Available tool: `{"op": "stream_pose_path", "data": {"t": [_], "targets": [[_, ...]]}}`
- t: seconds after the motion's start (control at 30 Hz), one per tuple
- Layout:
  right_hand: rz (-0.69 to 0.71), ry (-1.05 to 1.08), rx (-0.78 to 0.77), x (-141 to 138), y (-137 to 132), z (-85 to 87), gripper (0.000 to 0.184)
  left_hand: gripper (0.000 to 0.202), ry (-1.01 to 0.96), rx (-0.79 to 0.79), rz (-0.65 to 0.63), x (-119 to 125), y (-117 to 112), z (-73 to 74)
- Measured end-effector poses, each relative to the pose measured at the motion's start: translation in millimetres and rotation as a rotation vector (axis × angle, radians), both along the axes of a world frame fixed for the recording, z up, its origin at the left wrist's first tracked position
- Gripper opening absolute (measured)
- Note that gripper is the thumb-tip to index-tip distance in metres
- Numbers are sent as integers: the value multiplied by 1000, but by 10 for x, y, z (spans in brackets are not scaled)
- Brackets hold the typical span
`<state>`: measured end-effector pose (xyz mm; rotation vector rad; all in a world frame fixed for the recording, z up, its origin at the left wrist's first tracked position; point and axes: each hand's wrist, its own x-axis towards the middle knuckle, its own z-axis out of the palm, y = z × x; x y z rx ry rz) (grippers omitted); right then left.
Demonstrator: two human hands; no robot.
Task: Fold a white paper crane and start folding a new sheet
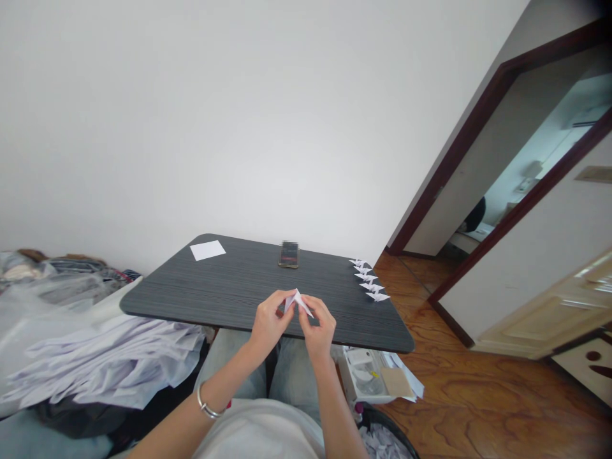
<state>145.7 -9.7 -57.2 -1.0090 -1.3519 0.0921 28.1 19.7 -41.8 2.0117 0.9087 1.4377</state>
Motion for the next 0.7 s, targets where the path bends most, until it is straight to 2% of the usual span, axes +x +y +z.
{"op": "stream_pose_path", "data": {"t": [0.13,0.33,0.5,0.7], "targets": [[29,88,-46,4,2,-47,18,26,-34,-41,-7,-5,14,41],[57,220,-132,22,34,-83,17,22,-47,-54,-111,-29,41,58],[113,268,-193,43,18,-65,16,18,-114,-159,-127,-28,81,16],[136,294,-177,38,4,-26,12,19,-215,-315,-167,-16,83,13]]}}
